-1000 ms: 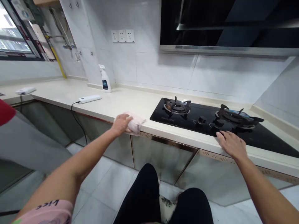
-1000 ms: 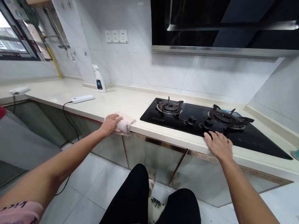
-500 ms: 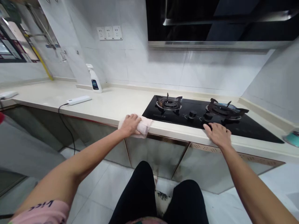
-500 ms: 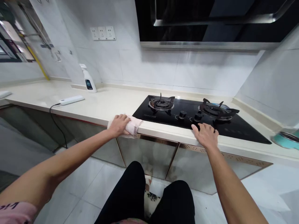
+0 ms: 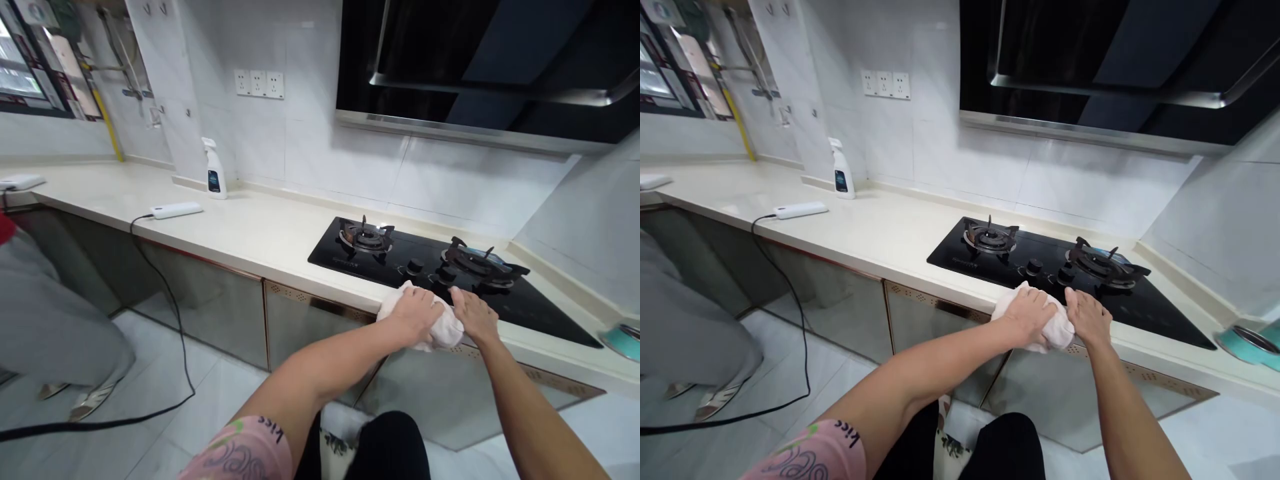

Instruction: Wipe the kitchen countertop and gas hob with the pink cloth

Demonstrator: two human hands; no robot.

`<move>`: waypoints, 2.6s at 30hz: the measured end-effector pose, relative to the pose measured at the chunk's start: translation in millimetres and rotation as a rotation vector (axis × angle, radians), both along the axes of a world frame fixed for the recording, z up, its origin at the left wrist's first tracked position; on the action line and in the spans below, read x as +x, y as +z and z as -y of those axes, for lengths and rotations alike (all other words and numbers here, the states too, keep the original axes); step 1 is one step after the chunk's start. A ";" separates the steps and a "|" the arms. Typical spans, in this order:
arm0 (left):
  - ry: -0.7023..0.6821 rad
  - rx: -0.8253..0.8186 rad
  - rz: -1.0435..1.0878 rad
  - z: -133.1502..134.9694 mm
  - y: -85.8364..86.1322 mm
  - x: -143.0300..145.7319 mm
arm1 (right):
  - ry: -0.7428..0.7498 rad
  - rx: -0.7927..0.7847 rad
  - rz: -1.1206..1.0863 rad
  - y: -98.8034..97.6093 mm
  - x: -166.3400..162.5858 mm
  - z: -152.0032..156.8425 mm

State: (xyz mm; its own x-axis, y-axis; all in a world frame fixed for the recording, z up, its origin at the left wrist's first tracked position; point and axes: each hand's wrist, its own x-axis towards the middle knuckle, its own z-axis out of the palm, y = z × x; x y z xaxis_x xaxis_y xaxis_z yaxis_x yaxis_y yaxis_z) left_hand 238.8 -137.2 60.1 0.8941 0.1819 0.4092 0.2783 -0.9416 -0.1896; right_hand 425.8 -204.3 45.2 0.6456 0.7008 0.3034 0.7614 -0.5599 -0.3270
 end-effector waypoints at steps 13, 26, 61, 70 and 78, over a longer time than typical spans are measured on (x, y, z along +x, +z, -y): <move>0.358 -0.071 -0.053 -154.7 8.0 -266.6 | 0.038 -0.044 0.106 -4.8 -3.6 -0.5; 0.588 -0.030 -0.104 -169.7 21.4 -322.6 | 0.197 -0.054 0.004 4.4 39.3 24.3; 0.402 -0.570 0.326 -134.5 92.7 -133.1 | -0.005 -0.107 0.127 4.6 23.0 31.0; 0.303 -0.366 0.093 -135.5 72.0 4.0 | -0.009 -0.040 0.149 1.6 22.3 32.8; 0.258 -0.411 -0.117 -163.1 64.2 14.0 | -0.022 -0.017 0.157 -1.6 25.5 34.0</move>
State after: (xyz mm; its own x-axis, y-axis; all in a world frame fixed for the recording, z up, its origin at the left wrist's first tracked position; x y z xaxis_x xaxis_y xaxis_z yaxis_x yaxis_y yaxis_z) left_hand 252.8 25.9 124.2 0.8344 0.5284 0.1568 0.5110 -0.8482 0.1392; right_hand 451.3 -238.2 43.6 0.6063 0.6930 0.3900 0.7899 -0.5815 -0.1948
